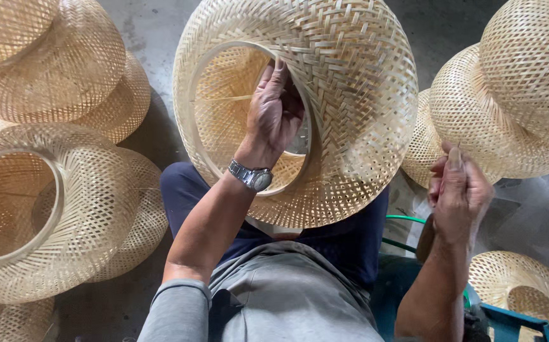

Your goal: The person is weaving a large, round bamboo basket. They use a red-handled tool to tuck and secure the bamboo strips along the rim, rotating the basket periodically to work on different sections.

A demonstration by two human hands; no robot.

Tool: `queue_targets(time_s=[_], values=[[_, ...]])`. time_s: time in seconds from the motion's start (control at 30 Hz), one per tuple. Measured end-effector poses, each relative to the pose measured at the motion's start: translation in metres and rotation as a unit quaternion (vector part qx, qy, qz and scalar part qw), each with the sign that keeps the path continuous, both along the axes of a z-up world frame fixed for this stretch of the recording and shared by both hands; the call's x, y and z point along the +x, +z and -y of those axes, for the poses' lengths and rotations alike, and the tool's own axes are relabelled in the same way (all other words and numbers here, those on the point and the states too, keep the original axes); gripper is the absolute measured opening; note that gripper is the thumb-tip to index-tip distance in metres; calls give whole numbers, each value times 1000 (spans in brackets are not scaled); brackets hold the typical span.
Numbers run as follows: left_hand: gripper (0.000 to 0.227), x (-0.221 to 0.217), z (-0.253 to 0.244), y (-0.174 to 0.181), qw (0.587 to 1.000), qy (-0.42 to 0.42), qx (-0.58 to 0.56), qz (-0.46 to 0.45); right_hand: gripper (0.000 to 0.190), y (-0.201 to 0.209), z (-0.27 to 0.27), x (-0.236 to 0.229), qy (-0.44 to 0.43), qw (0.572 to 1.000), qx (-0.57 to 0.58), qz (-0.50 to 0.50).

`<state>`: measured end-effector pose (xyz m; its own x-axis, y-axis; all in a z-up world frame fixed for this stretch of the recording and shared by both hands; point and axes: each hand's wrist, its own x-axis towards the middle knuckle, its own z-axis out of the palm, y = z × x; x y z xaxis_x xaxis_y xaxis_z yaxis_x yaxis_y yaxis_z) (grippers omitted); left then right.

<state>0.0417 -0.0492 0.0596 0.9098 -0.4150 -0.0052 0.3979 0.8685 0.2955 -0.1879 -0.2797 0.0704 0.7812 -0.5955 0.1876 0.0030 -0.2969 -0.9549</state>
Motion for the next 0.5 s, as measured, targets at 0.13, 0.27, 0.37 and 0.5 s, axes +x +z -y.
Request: queue_targets(time_s=[0.13,0.27,0.37,0.5], values=[[7,4,13,-21,998,-11,-60,5,42,36,-12,8,85,959,-269,-34],[8,-1,23,-33,996,-51,-72,-1,50,55,-28,34,181,869,-455,-71],[13,-15,27,-33,999,-36,26,-18,58,70,-36,44,221,827,-512,-79],[17,-24,33,-31,999,-29,26,-16,64,79,-46,62,264,786,-555,-74]])
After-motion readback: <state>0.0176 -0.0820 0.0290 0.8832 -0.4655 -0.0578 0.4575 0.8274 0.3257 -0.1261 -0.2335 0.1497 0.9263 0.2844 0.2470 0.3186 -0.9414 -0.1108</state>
